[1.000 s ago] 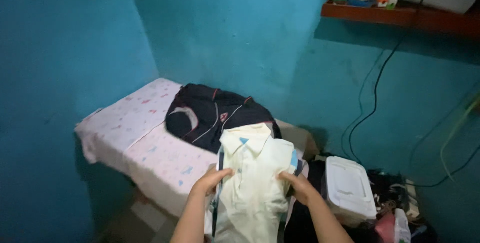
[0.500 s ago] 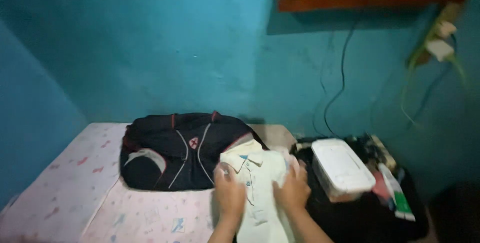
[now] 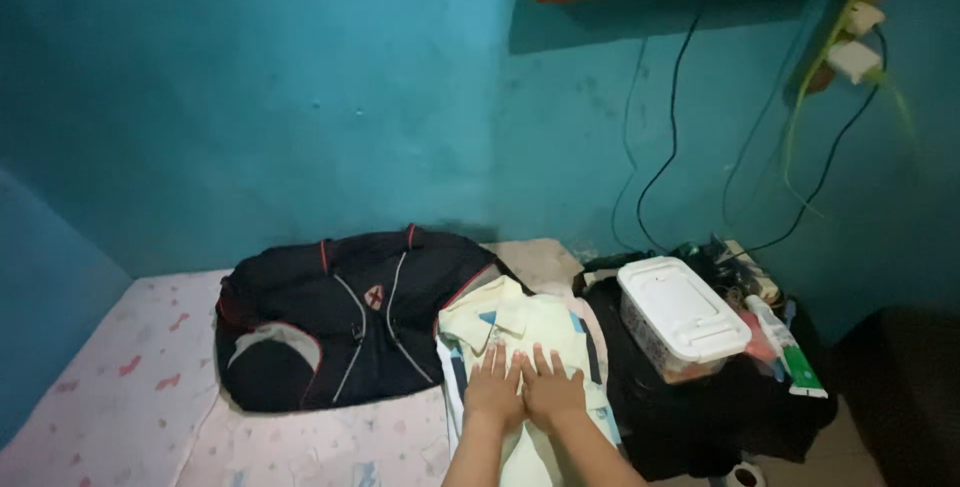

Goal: The person removes a shirt, a pair of shorts, and a pair of pants from a closet and places them on a bed. They then pack the items into a duffel bag and zip it closed.

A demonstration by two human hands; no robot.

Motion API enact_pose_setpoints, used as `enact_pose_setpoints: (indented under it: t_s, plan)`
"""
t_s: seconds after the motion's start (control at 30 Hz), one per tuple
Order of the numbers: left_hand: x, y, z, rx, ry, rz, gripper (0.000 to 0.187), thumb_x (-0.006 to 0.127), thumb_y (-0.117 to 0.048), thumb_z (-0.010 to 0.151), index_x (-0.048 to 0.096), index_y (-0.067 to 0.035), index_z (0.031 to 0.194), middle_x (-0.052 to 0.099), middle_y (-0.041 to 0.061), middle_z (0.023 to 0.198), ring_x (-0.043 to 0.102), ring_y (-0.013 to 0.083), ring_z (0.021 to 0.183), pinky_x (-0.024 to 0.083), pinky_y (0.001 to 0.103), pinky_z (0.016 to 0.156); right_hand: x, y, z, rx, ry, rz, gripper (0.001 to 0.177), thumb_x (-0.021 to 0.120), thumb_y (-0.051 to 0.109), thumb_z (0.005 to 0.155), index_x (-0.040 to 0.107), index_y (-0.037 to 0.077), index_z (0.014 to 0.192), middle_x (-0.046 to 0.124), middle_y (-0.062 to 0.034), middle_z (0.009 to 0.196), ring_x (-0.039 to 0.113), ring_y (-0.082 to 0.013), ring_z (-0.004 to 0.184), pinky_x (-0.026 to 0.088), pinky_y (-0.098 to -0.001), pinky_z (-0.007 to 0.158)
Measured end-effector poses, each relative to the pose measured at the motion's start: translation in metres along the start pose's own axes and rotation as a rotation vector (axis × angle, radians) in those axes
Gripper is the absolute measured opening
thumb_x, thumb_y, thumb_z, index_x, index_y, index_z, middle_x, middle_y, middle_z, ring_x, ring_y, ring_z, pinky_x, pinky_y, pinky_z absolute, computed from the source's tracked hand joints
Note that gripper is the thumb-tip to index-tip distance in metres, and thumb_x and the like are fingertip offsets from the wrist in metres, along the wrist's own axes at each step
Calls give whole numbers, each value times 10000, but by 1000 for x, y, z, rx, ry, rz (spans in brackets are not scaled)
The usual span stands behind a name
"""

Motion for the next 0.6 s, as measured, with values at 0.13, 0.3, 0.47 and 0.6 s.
enact_pose_setpoints:
  t_s: [0.13, 0.3, 0.47, 0.6]
  plan:
    - [39, 15, 44, 44, -19, -10, 818, 550, -485, 905, 190, -208, 1586, 22, 148, 1667, 4, 306, 1544, 154, 529, 1205, 23, -7, 4, 1, -80, -11, 638, 401, 369, 988, 165, 293, 1576, 70, -28, 1668, 138, -288, 1518, 204, -671, 1130]
    - [-5, -15, 15, -205, 148, 88, 810, 543, -436, 936, 124, -237, 1600, -20, 62, 1683, -23, 239, 1555, 118, 531, 1228, 54, -28, -4, -116, -275, 45, 554, 405, 341, 993, 314, 164, 1510, 275, -63, 1584, 299, -271, 1430, 217, -723, 1077]
    - [93, -62, 107, -454, -111, 327, 503, 331, -296, 1037, 396, -170, 1520, 287, 53, 1638, 262, 218, 1495, 222, 433, 1175, 77, -91, -31, -37, -310, 115, 420, 407, 284, 1029, 527, 128, 1401, 545, -81, 1451, 475, -222, 1409, 452, -571, 977]
    - [65, -220, 48, -247, -74, 446, 617, 267, -346, 1034, 181, -86, 1587, 83, 96, 1656, 54, 274, 1525, 19, 531, 1198, 53, -201, -109, 167, -445, 16, 567, 447, 282, 971, 374, 78, 1495, 342, -108, 1556, 288, -289, 1448, 428, -615, 924]
Point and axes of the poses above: each hand's wrist, its own z-axis towards the middle knuckle, its own x-axis out of the palm, y = z × x, the point moved 4 cm from there along z, towards the middle knuckle
